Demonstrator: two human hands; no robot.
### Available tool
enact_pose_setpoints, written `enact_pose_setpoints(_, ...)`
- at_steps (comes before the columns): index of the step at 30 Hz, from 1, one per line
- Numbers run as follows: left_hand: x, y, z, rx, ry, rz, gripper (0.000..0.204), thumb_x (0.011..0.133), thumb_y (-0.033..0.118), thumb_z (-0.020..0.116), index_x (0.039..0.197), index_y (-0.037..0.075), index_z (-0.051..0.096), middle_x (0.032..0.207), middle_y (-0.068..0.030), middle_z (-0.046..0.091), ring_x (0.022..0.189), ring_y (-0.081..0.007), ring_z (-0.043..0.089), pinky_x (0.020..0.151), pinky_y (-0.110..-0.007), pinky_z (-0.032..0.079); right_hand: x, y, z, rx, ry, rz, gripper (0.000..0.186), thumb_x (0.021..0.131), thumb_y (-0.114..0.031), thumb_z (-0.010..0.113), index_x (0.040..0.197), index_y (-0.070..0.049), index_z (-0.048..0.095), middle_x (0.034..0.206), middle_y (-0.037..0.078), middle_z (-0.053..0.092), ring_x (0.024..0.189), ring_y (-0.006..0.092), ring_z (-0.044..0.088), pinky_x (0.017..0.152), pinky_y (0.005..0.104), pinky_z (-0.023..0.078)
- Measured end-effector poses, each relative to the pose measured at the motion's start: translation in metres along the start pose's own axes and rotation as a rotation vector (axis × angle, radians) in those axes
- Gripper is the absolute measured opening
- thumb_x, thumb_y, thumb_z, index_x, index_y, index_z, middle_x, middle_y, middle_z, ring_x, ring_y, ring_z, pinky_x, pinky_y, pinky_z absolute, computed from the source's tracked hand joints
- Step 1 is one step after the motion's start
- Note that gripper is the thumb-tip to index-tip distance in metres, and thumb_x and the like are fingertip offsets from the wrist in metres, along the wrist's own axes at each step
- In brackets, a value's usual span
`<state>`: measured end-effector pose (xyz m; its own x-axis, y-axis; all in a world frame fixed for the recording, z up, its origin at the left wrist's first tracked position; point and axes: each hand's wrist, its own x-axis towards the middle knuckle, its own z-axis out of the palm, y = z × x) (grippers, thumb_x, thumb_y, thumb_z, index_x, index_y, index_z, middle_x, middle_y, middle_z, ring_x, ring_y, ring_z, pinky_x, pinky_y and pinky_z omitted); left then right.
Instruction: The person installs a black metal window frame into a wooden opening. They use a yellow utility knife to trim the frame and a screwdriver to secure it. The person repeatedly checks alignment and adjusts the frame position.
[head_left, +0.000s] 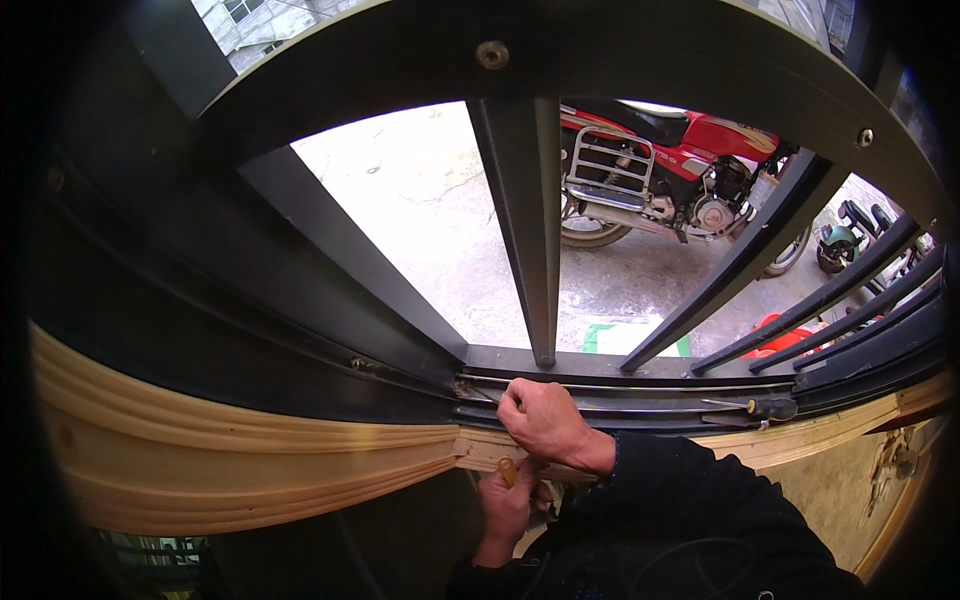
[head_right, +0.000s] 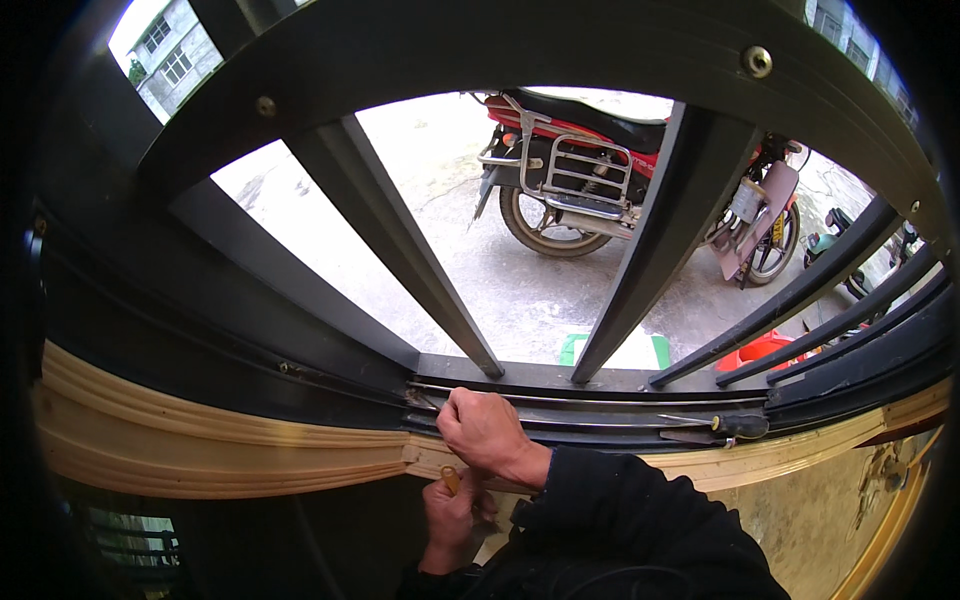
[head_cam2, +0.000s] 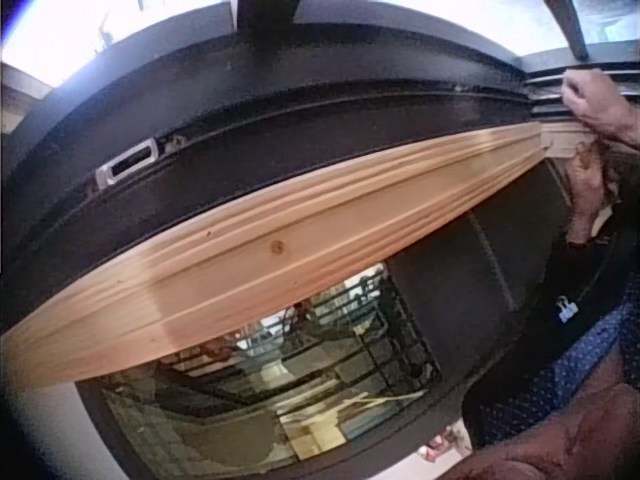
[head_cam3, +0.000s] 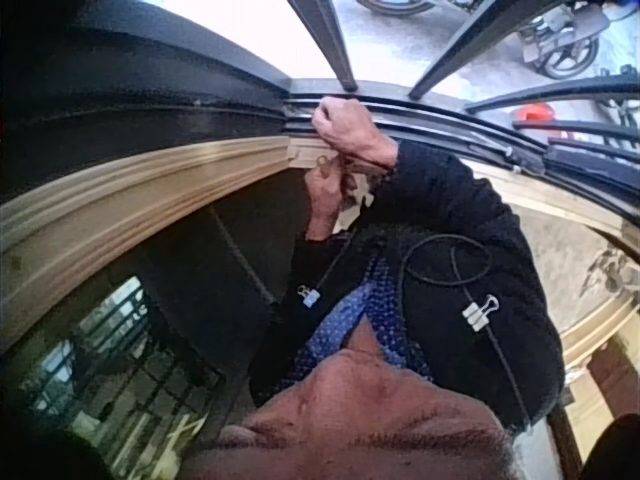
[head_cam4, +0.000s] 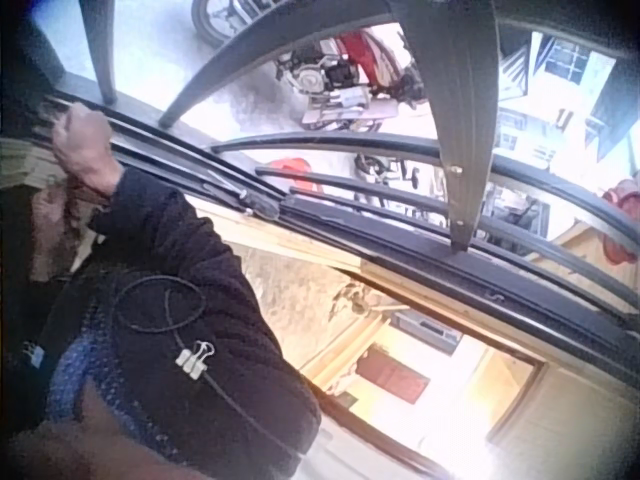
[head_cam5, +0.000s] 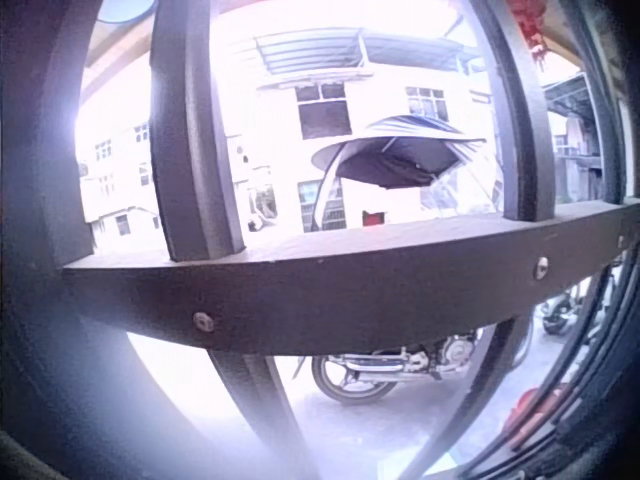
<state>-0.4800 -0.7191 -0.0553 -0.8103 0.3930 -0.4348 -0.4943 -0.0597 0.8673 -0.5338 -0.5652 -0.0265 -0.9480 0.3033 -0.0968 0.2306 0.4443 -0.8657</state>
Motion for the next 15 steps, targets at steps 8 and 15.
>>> enact_pose_setpoints(8,-0.0001,-0.0028,-0.0022,0.023,-0.007,0.02,0.029,0.104,0.026,0.065,0.093,-0.001,0.073,0.063,-0.0052,0.067,0.051,-0.0082,0.057,0.049,-0.023,0.044,-0.0023,0.011,0.0035,0.054,0.007,-0.038,0.024,0.092,-0.02,0.06,0.085,0.002,0.067,0.08,0.024,0.068,0.072,0.0397,0.069,0.066,0.0436,0.054)
enact_pose_setpoints(15,-0.0011,-0.0013,0.0011,0.047,0.02,0.009,0.031,0.104,0.026,0.064,0.089,-0.001,0.069,0.062,-0.0065,0.065,0.05,-0.01,0.057,0.049,-0.024,0.043,-0.0034,0.011,0.0014,0.106,0.002,-0.048,0.024,0.093,-0.019,0.059,0.086,0.002,0.067,0.078,0.023,0.067,0.07,0.0341,0.069,0.065,0.041,0.053)
